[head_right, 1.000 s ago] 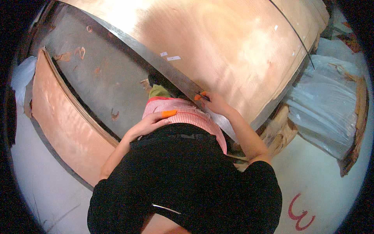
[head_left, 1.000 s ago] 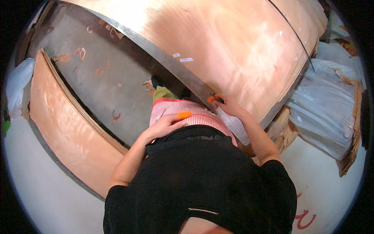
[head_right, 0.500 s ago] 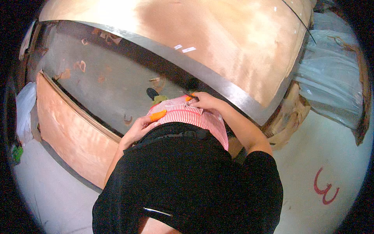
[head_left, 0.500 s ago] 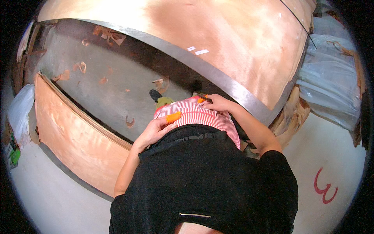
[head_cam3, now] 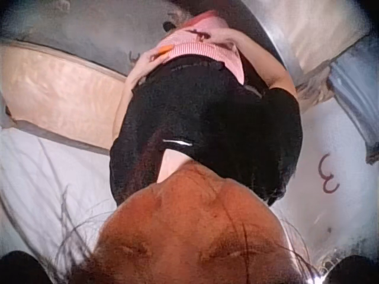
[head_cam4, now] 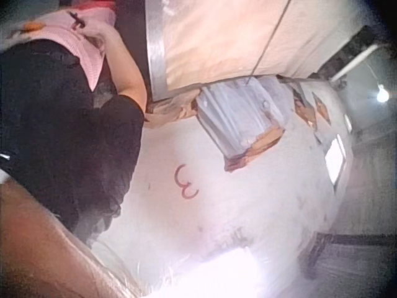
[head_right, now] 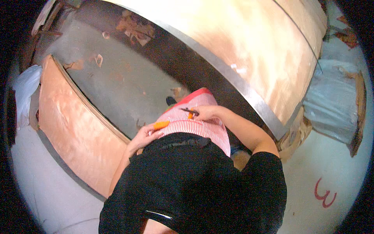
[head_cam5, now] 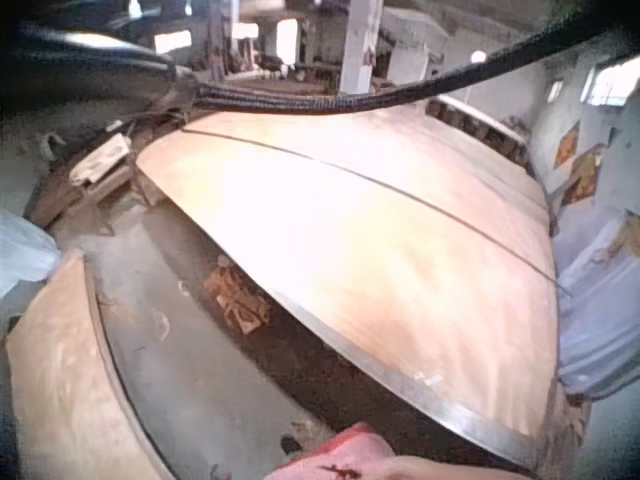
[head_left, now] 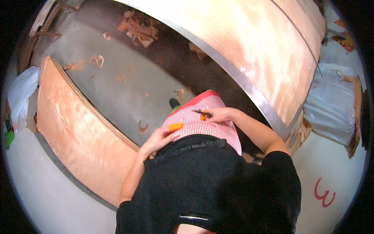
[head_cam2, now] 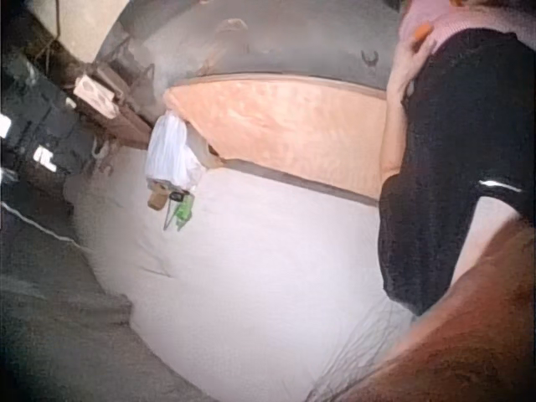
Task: The person uses a utility knife to cut thin wood veneer sheets on a large curved workbench. They repeatedly place a veneer sheet on the surface, cut it into smaller pieces, and then stack the cut pieces aside. The person also lifts and repositions larger veneer sheets on the workbench during the process.
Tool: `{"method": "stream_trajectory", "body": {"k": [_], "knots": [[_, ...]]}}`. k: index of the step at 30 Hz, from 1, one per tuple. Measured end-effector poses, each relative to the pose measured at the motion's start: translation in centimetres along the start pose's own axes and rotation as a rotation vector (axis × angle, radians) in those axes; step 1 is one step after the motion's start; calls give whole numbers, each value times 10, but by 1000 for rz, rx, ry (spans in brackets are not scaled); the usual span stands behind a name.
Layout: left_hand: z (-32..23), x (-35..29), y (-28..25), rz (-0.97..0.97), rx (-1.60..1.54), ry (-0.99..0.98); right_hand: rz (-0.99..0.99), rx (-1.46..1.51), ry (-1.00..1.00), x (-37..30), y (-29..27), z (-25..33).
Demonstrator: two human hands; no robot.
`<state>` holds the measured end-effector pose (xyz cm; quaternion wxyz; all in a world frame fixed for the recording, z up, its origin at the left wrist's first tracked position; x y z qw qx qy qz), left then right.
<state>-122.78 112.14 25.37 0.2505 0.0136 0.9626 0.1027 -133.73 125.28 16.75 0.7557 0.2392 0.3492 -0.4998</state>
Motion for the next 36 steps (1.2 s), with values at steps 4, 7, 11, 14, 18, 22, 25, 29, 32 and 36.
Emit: {"method": "stream_trajectory", "body": {"k": [4,7,11,14,18,22,25,29,32,36], "knots": [[11,-7,-28,-48,-45,-94,-31,-113,73,17,-27,26],[-7,-5,-56,-102,-74,77,-18,-138,73,38,-51,48],[-22,1,-108,-179,-59,126,-30,-255,34,79,-91,85],[-25,15,-155,-232,-70,95,-16,-366,35,110,-134,115],[-32,41,-229,-298,-75,50,-32,-455,-58,167,-191,141],[-68,78,-296,-340,-42,-15,-41,-306,-110,189,-256,190],[-111,113,-329,-296,62,-54,-35,-142,-87,193,-302,216],[-155,145,-366,-246,72,-54,2,24,14,203,-349,237],[-183,156,-395,-186,41,-61,-28,160,104,199,-377,265],[-212,173,-440,-145,78,-33,-168,194,49,224,-411,268]]}}
Point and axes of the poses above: each hand's wrist, its own x-axis towards the middle knuckle, its own y-axis out of the palm, z = x × y, the point moved 10 cm from there along x, towards the middle knuckle, and after that the axes turned 4 degrees about -x, right-handed, at the moved point
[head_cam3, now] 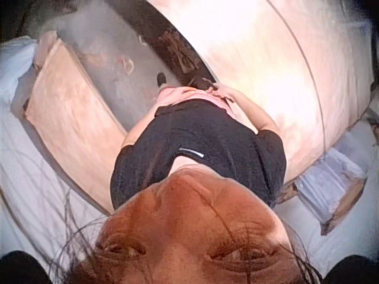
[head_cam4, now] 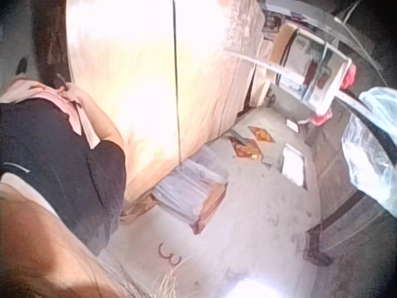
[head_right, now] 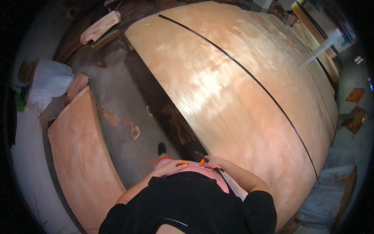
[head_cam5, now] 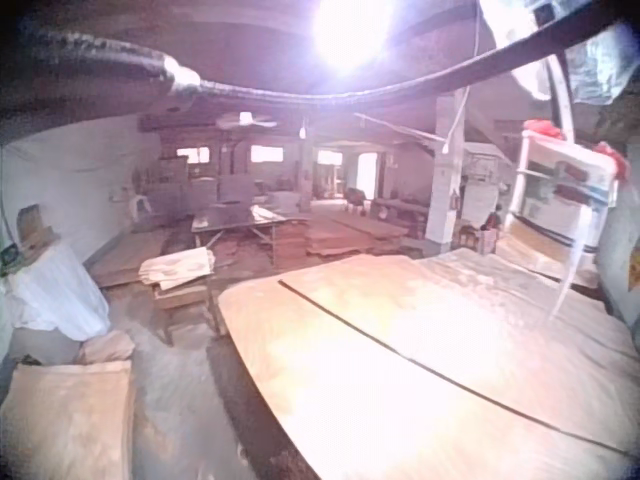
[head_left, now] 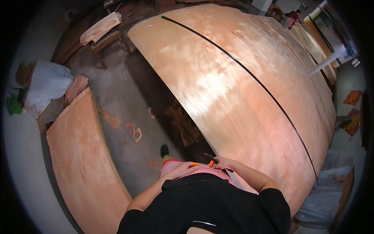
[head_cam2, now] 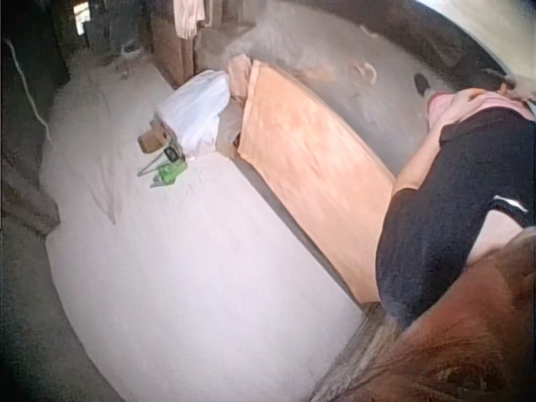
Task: The person uses a utility knife to cut thin wood veneer sheets on a large curved workbench. They repeatedly place a veneer sheet on the surface, cut it into smaller pieces, and then stack the cut pieces aside. The person also lifts and repositions larger veneer sheets on the workbench during the process.
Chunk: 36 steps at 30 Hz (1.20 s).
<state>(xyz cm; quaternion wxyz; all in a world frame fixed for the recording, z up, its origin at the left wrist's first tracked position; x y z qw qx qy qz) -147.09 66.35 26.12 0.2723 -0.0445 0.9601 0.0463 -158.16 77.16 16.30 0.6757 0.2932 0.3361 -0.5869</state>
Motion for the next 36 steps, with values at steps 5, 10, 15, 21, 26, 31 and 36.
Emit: {"method": "stream_trajectory", "body": {"k": [5,10,15,21,26,31,36], "knots": [[-12,50,-72,89,201,75,-338,-270,-110,31,-47,48],[-39,70,-146,152,253,135,-547,-581,-44,34,-84,132],[-9,97,-194,183,307,138,-432,-622,133,47,-94,147],[-17,107,-200,315,310,-14,-399,-507,145,40,-97,156],[-14,122,-191,379,321,-65,-400,-358,191,26,-98,152],[-3,127,-183,366,291,-79,-729,-332,163,1,-104,132],[5,136,-174,379,332,-89,-853,-375,249,-4,-90,109]]}}
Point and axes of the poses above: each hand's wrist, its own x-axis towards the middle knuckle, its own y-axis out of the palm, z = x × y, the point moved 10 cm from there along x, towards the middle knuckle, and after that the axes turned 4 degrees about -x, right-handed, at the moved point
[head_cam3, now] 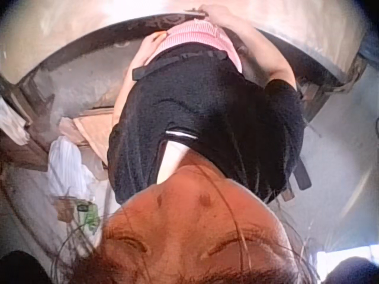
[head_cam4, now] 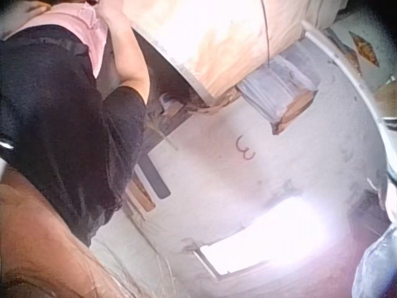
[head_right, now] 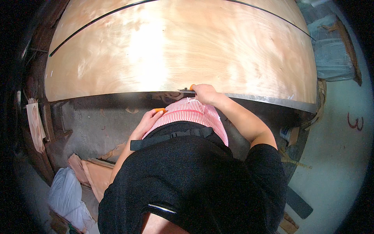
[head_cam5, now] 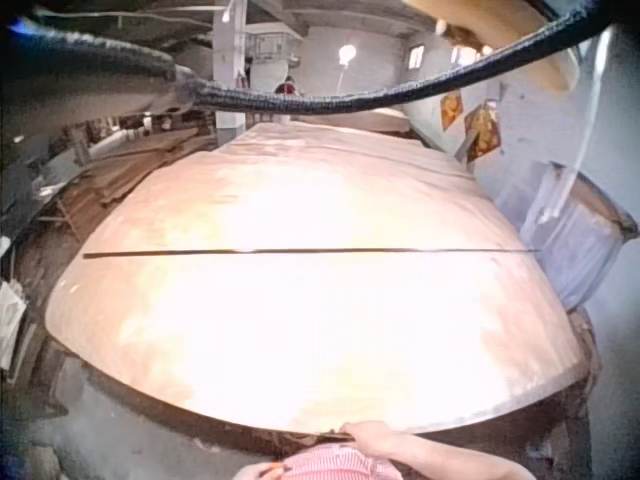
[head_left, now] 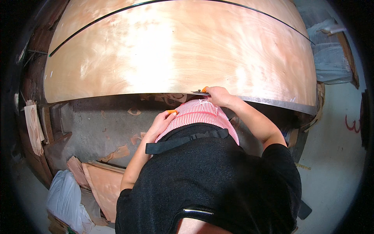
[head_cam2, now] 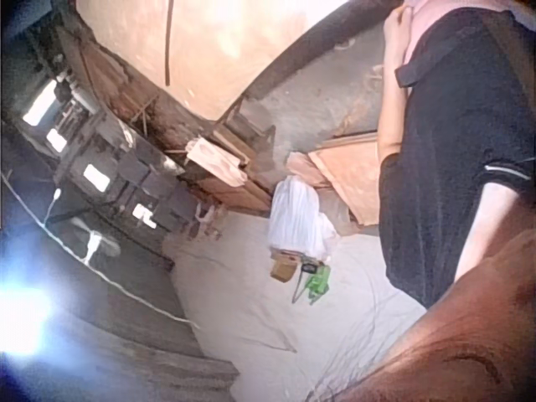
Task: The person uses a utility knife to cut thin wood veneer sheets on a large curved workbench. They repeatedly place a veneer sheet on the surface, cut it into smaller pieces, and then stack the cut pieces aside. The person also lifts and repositions larger veneer sheets on the workbench during the process.
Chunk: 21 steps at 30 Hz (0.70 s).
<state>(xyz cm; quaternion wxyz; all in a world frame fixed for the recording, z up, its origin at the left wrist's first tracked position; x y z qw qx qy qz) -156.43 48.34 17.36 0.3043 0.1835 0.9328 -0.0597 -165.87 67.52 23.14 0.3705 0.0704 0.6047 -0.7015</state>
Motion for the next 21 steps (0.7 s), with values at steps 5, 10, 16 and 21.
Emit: {"method": "stream_trajectory", "body": {"k": [5,10,16,21], "knots": [[-42,-5,21,52,12,21,-47,88,70,-11,-13,-20],[-78,7,71,298,155,92,157,283,-156,-17,24,8],[-60,4,74,280,263,16,166,96,-153,-25,37,18],[-80,-9,78,306,368,32,75,-1,-82,-25,27,11]]}}
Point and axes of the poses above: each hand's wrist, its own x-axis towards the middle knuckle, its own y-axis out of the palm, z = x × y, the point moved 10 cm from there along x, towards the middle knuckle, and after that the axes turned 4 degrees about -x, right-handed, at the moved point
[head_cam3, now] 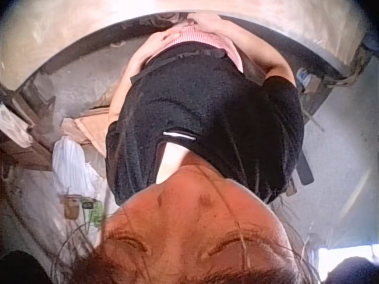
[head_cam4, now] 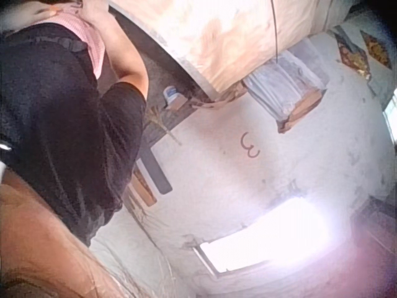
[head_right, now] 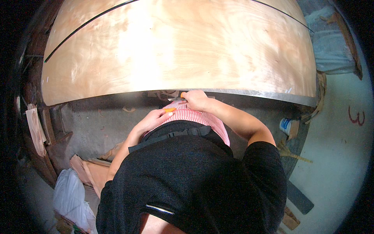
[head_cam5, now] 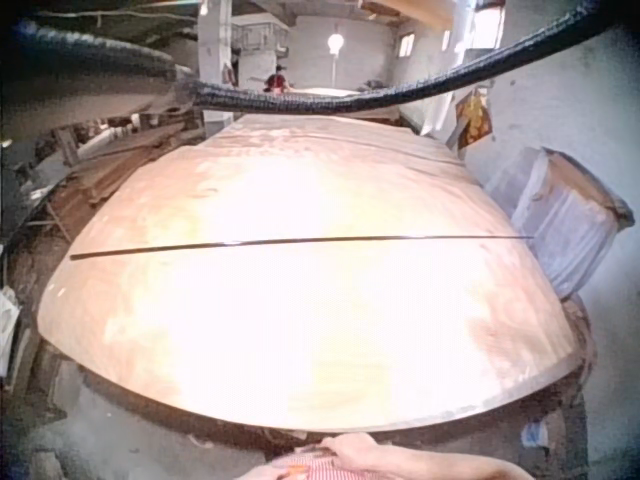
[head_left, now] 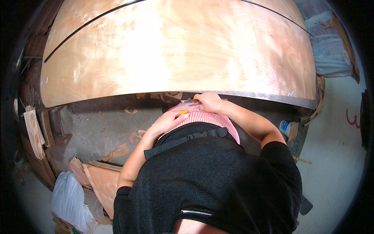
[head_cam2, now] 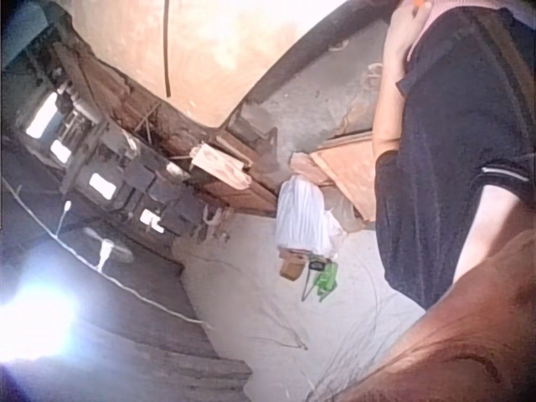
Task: The person uses a utility knife to cut thin wood veneer sheets on a large curved workbench. They repeatedly place a veneer sheet on the surface, cut it into smaller pieces, and then stack the cut pieces aside. The person also lifts and repositions larger veneer sheets on the workbench during the process.
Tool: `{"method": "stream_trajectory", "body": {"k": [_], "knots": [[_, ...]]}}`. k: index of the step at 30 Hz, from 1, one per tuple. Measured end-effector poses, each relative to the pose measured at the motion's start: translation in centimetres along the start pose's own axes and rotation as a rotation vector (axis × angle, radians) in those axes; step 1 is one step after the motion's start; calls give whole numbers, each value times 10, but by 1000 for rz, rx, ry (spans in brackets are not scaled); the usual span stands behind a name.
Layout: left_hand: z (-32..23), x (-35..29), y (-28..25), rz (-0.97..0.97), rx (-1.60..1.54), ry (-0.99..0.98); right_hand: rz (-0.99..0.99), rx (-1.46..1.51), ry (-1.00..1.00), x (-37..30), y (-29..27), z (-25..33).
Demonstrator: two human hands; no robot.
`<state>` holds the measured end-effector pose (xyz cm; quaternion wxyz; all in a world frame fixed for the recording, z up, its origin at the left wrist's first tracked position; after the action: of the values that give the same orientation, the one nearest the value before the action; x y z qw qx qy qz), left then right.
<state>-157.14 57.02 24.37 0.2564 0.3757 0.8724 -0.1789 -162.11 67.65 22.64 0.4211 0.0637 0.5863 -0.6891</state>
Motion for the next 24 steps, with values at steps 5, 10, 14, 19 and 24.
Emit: {"method": "stream_trajectory", "body": {"k": [5,10,14,19,24], "knots": [[-11,-2,0,-20,105,83,-186,-7,-37,3,-16,-5],[-5,-2,4,-32,85,77,107,164,-95,1,2,-8],[-9,1,8,-62,11,195,113,46,-115,-3,20,7],[1,3,10,-40,-31,104,116,-42,-50,-1,15,4],[-12,5,10,-26,17,174,29,-120,41,3,6,-3]]}}
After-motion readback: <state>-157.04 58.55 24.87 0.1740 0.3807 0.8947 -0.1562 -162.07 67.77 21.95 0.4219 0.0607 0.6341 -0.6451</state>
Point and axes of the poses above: each hand's wrist, its own x-axis towards the middle knuckle, its own y-axis out of the palm, z = x × y, the point moved 10 cm from there along x, towards the middle knuckle, and after that the axes turned 4 degrees about -x, right-handed, at the moved point
